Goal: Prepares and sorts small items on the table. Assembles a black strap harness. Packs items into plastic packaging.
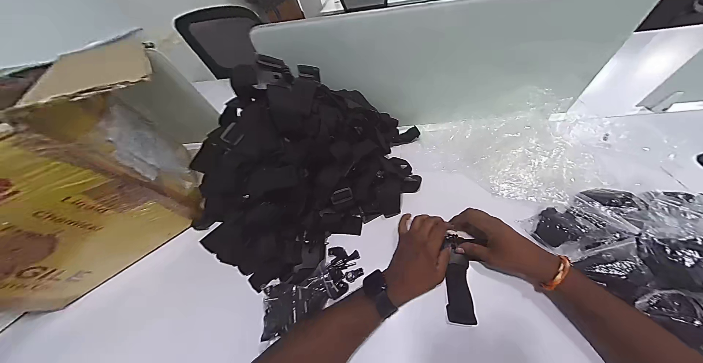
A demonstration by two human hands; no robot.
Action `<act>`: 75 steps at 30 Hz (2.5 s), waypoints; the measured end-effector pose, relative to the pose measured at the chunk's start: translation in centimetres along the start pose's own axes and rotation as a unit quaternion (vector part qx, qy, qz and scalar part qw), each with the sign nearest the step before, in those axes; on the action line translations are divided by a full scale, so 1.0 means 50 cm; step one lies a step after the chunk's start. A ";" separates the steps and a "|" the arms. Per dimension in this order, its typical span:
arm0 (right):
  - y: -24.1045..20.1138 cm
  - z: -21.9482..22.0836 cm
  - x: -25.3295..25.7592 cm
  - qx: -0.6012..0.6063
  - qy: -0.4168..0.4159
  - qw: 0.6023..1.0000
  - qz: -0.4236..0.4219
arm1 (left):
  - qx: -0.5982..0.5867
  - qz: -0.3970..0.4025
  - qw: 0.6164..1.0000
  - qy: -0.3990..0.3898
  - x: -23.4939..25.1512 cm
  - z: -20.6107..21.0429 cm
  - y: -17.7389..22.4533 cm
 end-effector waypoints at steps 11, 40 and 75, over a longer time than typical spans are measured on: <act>-0.088 -0.024 0.045 -0.072 0.276 0.943 -0.169 | 0.010 0.279 0.960 -0.036 -0.010 -0.001 0.046; -0.093 -0.011 0.070 0.013 0.203 0.976 -0.077 | -0.096 0.187 0.975 0.078 -0.015 0.009 0.008; 0.018 0.024 -0.021 0.076 0.188 0.973 -0.109 | -0.170 -0.044 0.983 0.049 -0.005 0.021 -0.064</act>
Point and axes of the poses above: each hand's wrist, its own x-axis towards the middle knuckle, its own z-axis out of the palm, y = z × x, the point moved 1 cm from there along x, towards the middle knuckle, and after that the axes turned 7 degrees about z, right-handed, at the moved point
